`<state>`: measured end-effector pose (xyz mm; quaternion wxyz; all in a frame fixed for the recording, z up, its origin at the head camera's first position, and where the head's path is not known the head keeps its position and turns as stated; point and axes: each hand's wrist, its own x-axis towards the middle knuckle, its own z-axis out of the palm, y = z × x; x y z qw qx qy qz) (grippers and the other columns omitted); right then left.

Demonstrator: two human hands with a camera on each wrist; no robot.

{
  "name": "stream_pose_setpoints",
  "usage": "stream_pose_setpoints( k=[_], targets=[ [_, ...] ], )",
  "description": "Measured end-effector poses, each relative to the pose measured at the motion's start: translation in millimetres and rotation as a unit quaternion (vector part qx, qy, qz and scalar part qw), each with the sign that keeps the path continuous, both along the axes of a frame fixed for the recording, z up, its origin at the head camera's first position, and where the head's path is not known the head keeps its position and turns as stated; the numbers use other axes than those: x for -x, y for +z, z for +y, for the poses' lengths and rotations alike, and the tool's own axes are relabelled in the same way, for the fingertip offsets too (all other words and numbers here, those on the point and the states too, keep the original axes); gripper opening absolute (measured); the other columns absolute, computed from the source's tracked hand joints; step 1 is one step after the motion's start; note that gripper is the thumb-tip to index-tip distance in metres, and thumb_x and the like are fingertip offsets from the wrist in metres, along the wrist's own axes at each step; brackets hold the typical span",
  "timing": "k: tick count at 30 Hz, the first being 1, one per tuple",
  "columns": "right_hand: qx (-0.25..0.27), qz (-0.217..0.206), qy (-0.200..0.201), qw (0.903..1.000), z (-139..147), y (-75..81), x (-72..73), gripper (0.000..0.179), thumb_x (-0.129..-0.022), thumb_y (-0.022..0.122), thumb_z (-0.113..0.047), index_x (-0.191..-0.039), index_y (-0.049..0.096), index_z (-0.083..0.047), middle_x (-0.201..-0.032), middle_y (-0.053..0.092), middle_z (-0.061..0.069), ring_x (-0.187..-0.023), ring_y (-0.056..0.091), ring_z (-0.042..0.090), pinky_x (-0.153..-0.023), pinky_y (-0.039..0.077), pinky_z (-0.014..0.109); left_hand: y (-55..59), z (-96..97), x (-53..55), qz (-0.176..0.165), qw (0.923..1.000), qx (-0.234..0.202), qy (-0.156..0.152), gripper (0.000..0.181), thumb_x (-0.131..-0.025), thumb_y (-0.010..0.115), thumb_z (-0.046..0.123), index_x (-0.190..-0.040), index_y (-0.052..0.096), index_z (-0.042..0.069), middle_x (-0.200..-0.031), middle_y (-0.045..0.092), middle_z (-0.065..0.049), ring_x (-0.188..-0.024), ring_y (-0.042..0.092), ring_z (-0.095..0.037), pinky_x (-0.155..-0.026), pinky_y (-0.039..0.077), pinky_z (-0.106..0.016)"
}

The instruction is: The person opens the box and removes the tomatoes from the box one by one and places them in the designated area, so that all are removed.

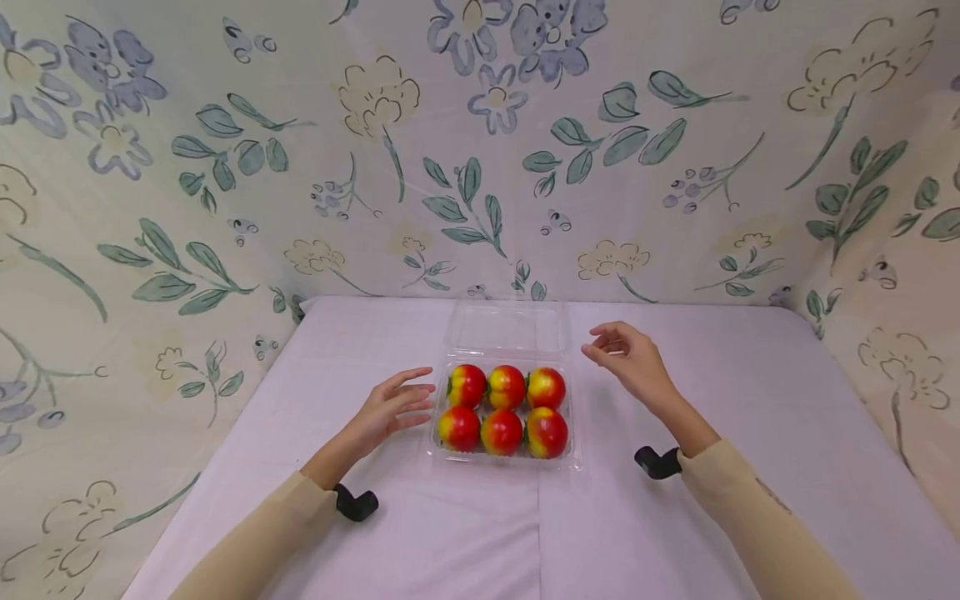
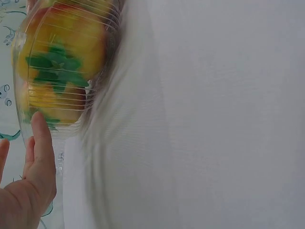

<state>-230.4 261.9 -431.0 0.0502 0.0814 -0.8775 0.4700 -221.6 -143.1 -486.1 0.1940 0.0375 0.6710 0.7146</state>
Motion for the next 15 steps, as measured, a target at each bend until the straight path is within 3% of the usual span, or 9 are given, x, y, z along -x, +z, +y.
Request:
stream_pose_setpoints(
  k=[15],
  targets=[
    [0.017, -0.001, 0.048, 0.9987, -11, -3.7, -22.1, 0.037, -0.096, 0.069, -0.018, -0.127, 0.058, -0.001, -0.113, 0.063, 0.017, -0.101, 0.061, 0.028, -0.079, 0.053, 0.014, -0.9, 4.2, 2.5, 0.005, 0.9998, 0.017, 0.001, 0.054, -0.099, 0.064, 0.018, -0.148, 0.046, 0.007, -0.134, 0.054, -0.025, -0.108, 0.065, -0.030, -0.094, 0.053, -0.048]
  ],
)
